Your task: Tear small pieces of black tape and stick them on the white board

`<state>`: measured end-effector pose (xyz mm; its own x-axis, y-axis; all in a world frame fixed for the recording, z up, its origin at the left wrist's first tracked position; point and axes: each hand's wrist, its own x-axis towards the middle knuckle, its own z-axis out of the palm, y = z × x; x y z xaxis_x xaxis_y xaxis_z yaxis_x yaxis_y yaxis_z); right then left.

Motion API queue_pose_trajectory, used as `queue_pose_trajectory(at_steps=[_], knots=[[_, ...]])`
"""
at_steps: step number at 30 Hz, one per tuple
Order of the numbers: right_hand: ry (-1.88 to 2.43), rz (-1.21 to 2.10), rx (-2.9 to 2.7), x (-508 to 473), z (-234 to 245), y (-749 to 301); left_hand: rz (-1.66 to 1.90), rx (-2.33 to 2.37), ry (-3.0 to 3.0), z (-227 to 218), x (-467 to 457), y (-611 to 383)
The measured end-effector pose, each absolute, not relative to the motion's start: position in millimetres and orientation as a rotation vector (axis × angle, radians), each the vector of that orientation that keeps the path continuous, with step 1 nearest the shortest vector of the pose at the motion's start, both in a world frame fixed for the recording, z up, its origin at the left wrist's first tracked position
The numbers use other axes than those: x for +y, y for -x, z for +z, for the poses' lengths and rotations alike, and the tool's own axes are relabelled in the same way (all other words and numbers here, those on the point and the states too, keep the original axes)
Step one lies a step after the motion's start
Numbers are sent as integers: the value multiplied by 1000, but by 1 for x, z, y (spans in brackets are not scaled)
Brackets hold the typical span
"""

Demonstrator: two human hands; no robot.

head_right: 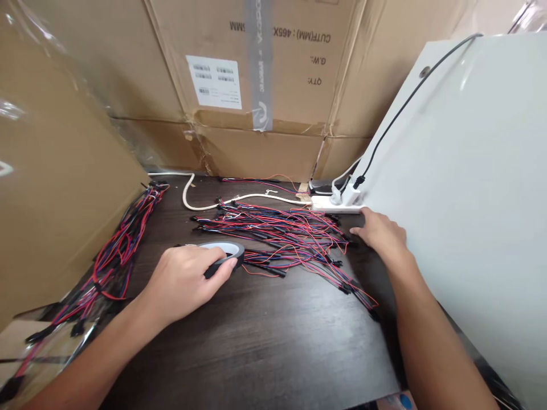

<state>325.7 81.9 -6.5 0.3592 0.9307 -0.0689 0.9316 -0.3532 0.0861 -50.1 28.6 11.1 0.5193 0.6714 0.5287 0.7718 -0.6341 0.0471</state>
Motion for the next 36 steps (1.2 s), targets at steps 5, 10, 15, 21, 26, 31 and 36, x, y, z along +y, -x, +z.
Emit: queue_pose_trajectory(at_steps=[5,10,15,21,26,31,36], knots=[[-2506,-37,1693,81,-3,-317,-758,-1258,2587,12,28,50],[-2491,20,1723,76,-2,-316,-859,-1602,2748,16,27,48],[-2512,105,1806,76,0,-313,-1366,-2185,3129,33,25,45],[-2618,136,2911,63,8,-244,-1515,-2172,3588,32,15,34],[-1912,-630,3589,18,13,-167,-1309,-2242,3618,17,4,26],[-1709,-833,3631,1,4,-151,-1182,-2123,3610,7,1,24],[-1757,-567,3748,1,3,-151,-1105,-2100,3602,6,-2,18]])
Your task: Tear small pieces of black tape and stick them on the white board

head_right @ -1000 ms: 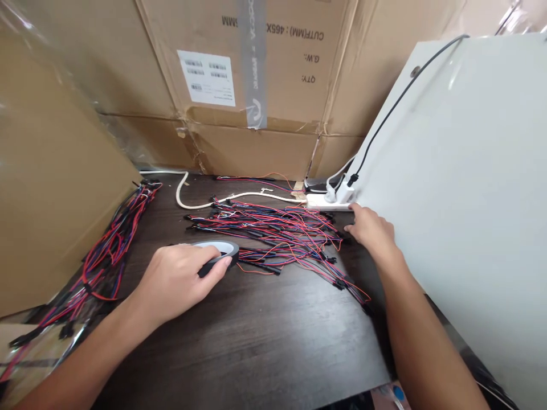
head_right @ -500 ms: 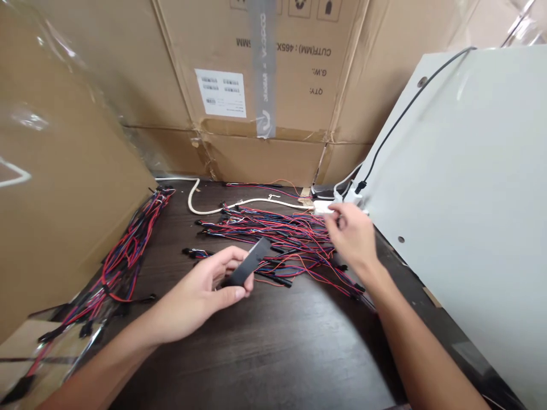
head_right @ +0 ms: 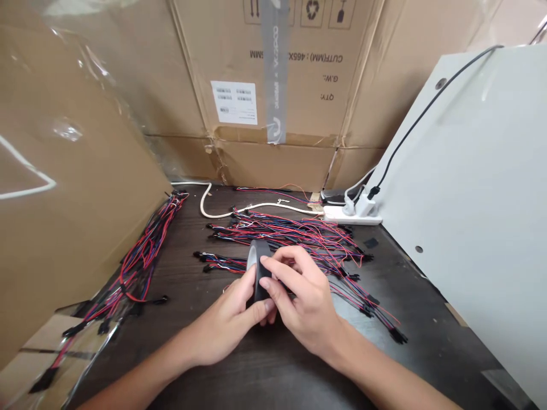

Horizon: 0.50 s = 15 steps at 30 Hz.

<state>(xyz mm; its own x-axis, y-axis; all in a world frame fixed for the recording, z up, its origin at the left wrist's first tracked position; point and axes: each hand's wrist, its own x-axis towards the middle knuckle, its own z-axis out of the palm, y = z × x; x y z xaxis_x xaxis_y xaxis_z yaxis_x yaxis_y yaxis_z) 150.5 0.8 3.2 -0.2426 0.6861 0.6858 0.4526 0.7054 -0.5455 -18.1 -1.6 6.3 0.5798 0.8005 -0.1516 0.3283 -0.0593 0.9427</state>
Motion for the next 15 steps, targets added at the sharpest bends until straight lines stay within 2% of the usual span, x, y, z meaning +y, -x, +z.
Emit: queue_pose_trajectory(at_steps=[9,15], knots=[[1142,435,-1663,0,6,-148,393,1172,-1968,5,-3,13],[1160,706,-1583,4,-5,-152,277,1259,-2285,0,2,15]])
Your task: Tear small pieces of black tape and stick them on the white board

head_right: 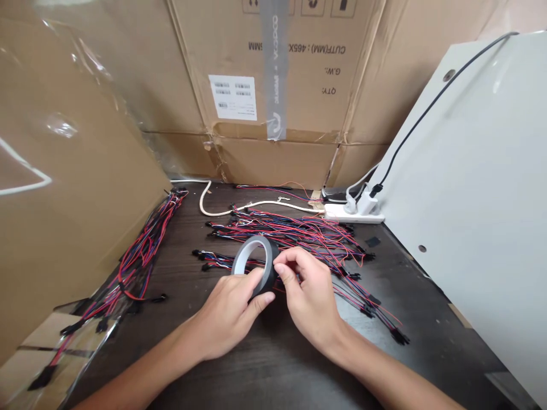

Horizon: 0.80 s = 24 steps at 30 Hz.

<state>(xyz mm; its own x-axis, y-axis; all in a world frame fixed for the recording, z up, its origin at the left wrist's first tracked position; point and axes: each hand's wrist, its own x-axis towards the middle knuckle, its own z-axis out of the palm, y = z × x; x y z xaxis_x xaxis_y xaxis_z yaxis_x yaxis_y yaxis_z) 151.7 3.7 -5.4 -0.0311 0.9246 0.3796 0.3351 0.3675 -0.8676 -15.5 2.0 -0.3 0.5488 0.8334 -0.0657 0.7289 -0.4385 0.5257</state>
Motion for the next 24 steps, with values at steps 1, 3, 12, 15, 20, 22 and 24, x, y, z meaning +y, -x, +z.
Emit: queue_pose_trajectory(at_steps=[1,3,12,15,20,22,24], knots=[[1138,729,-1567,4,-6,-151,296,1265,-2333,-1,3,16],[1093,744,-1537,3,-4,-150,356,1257,-2388,0,4,17],[976,704,-1645,-10,1,-143,563,1307,-2154,7,22,31],[1031,799,-1570,-1,-5,-146,483,1310,-2199,4,26,35],[999,999,-1432,13,-8,-151,385,1378,-2221,5,22,33],[1076,1052,-1511,14,-7,-152,332,1395,-2253,8,20,32],[1165,1021,-1591,13,-5,-152,265,1411,-2307,10,18,30]])
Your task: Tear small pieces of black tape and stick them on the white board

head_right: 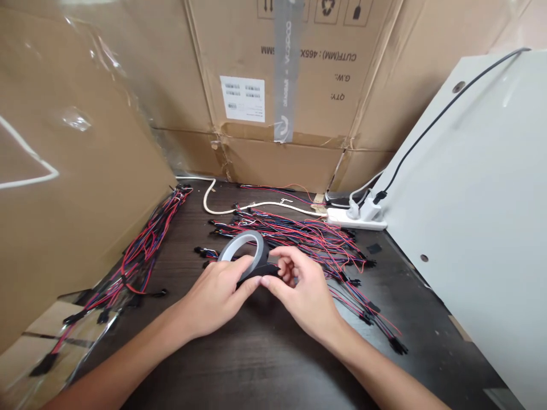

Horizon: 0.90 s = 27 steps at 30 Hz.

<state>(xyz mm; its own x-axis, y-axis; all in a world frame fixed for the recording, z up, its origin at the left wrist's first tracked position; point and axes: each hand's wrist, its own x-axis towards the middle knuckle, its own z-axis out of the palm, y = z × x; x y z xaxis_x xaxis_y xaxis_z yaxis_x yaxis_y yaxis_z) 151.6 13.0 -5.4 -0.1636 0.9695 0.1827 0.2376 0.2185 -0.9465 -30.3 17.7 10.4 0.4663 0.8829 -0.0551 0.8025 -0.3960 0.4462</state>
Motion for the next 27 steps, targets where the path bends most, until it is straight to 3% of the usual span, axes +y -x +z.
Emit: queue_pose_trajectory(at_steps=[8,27], knots=[[1099,665,-1830,9,-5,-149,115,1406,-2395,12,13,28],[919,553,-2074,10,-4,-156,196,1397,-2386,13,11,28]])
